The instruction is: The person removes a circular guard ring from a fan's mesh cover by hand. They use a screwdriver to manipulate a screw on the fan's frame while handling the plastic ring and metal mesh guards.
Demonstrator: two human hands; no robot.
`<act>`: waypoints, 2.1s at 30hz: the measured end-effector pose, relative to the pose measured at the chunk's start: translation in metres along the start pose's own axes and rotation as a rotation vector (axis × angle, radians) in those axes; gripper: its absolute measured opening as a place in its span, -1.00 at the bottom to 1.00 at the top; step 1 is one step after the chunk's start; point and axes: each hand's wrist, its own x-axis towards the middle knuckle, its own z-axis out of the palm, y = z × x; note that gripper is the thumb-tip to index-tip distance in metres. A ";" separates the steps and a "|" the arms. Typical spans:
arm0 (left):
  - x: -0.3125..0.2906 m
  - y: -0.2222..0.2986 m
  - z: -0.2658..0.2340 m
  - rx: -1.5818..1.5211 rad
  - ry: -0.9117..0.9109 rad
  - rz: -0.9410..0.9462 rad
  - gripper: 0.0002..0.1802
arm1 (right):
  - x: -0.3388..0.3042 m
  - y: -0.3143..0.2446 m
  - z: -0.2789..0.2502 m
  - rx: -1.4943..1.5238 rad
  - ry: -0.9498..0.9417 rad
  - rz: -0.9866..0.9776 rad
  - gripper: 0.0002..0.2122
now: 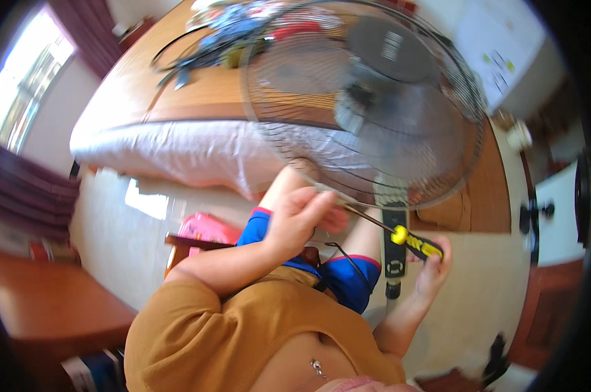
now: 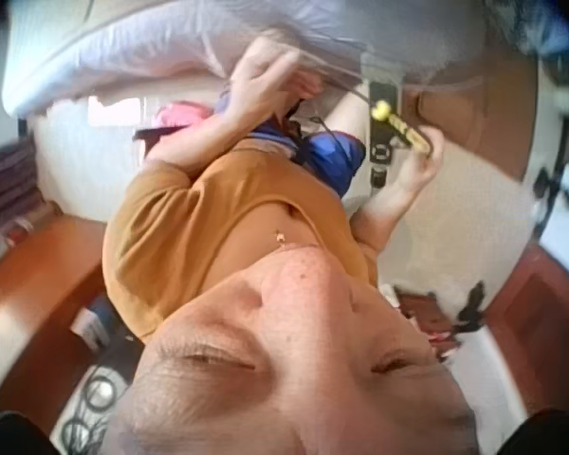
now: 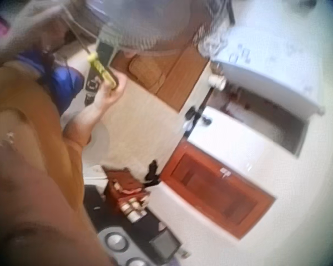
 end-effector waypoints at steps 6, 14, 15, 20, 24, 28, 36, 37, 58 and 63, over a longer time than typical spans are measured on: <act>0.000 -0.005 -0.008 -0.090 -0.109 0.066 -0.68 | -0.002 -0.030 0.005 0.009 -0.270 -0.096 -0.43; 0.004 -0.007 -0.011 -0.238 -0.204 0.049 -0.69 | 0.001 -0.025 0.006 -0.162 0.162 0.081 -0.48; 0.007 -0.008 -0.014 -0.223 -0.210 0.127 -0.67 | 0.003 -0.025 0.009 -0.178 0.151 0.081 -0.48; 0.011 -0.013 -0.015 -0.105 -0.148 0.281 -0.63 | 0.000 -0.047 0.022 -0.047 0.001 0.338 -0.53; 0.015 -0.014 -0.022 -0.053 -0.128 0.313 -0.65 | -0.004 -0.053 0.030 0.135 0.002 0.258 -0.61; 0.017 -0.024 -0.018 -0.152 -0.022 0.379 -0.65 | -0.001 -0.050 0.006 0.206 -0.123 0.176 -0.66; 0.017 -0.026 -0.022 -0.158 0.044 0.446 -0.67 | -0.002 -0.029 0.062 -0.028 0.257 0.272 -0.67; 0.015 -0.025 -0.023 -0.139 0.054 0.501 -0.67 | -0.009 -0.029 0.064 -0.093 0.288 0.256 -0.67; 0.029 -0.040 -0.001 -0.064 0.102 0.492 -0.78 | -0.011 0.005 0.062 -0.125 -0.082 0.264 -0.64; 0.030 -0.041 0.001 -0.044 0.121 0.538 -0.81 | -0.008 0.007 0.062 -0.117 -0.098 0.263 -0.64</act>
